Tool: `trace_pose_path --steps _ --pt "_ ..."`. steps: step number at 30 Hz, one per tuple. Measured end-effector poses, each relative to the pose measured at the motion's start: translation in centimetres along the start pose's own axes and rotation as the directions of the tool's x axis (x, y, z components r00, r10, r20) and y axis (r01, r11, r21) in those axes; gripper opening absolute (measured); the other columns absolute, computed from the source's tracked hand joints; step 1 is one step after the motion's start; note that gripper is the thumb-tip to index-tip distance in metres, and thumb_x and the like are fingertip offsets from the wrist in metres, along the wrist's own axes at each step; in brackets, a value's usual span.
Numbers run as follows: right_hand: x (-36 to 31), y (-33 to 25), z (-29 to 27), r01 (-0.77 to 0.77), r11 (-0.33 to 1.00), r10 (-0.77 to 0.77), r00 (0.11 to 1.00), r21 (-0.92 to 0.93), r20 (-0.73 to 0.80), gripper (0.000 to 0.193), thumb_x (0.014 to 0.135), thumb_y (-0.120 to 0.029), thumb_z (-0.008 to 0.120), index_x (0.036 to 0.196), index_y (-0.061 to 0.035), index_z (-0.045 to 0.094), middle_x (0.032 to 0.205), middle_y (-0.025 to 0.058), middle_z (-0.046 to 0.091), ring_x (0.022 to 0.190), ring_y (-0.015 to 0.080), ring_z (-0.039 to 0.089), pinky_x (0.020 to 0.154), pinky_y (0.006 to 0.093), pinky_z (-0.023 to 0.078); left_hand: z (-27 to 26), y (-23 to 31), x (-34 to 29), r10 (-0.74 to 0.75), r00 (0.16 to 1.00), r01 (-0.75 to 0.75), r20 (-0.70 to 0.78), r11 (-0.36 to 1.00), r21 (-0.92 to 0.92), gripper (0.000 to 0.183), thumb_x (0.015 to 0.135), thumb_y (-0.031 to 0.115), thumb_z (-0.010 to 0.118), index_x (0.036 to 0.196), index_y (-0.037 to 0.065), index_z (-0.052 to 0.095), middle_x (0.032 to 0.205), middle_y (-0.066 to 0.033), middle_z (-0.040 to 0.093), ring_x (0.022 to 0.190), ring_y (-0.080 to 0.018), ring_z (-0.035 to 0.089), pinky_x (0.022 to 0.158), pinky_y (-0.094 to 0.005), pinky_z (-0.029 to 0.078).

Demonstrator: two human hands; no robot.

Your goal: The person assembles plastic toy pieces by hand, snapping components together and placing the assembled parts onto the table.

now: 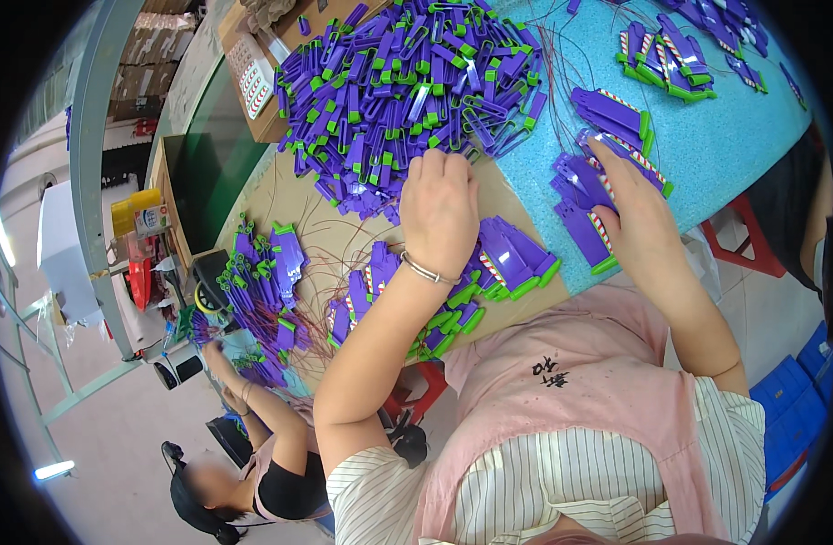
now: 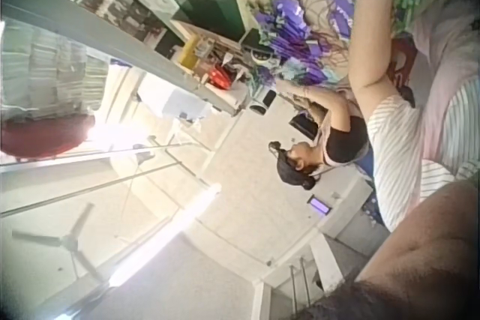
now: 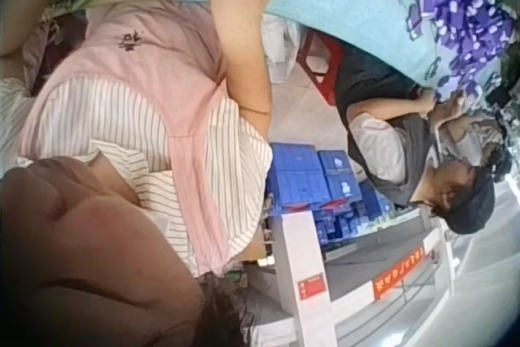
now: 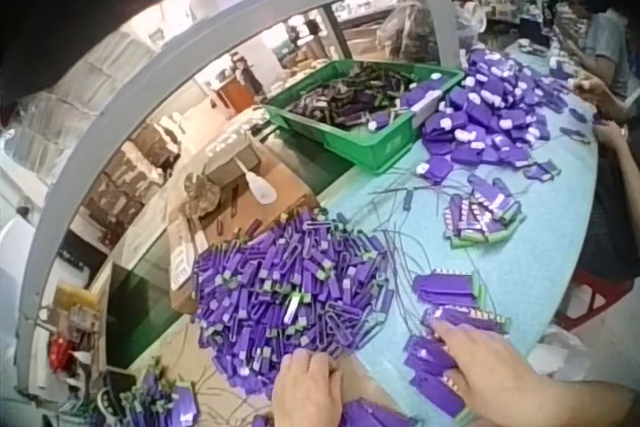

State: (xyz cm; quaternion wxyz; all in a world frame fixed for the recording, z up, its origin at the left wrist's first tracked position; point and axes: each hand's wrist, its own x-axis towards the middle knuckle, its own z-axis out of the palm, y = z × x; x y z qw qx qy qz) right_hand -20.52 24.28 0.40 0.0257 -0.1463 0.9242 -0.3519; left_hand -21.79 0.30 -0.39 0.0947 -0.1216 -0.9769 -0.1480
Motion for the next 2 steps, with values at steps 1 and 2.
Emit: trace_pose_path --steps 1,2 --pt "0.10 0.19 0.10 0.014 0.994 -0.016 1.000 0.107 0.023 0.061 0.073 0.003 0.068 0.130 -0.0026 0.047 0.106 0.0177 0.053 0.098 0.0377 0.055 0.082 0.0436 0.045 0.02 -0.12 -0.04 -0.025 1.000 0.024 -0.016 0.999 -0.033 0.015 0.076 0.005 0.070 0.084 0.005 0.057 0.085 -0.0128 0.056 0.084 -0.0320 0.054 0.073 -0.0404 0.045" --pt "0.16 0.28 0.03 0.081 0.992 -0.086 0.995 0.094 0.048 0.065 0.075 0.005 0.066 0.135 -0.0041 0.044 0.112 0.0180 0.052 0.100 0.0375 0.055 0.083 0.0433 0.046 0.06 -0.17 -0.06 -0.025 1.000 0.025 -0.013 0.999 -0.032 0.015 0.076 0.005 0.070 0.084 0.005 0.057 0.085 -0.0128 0.056 0.084 -0.0320 0.054 0.073 -0.0404 0.045"
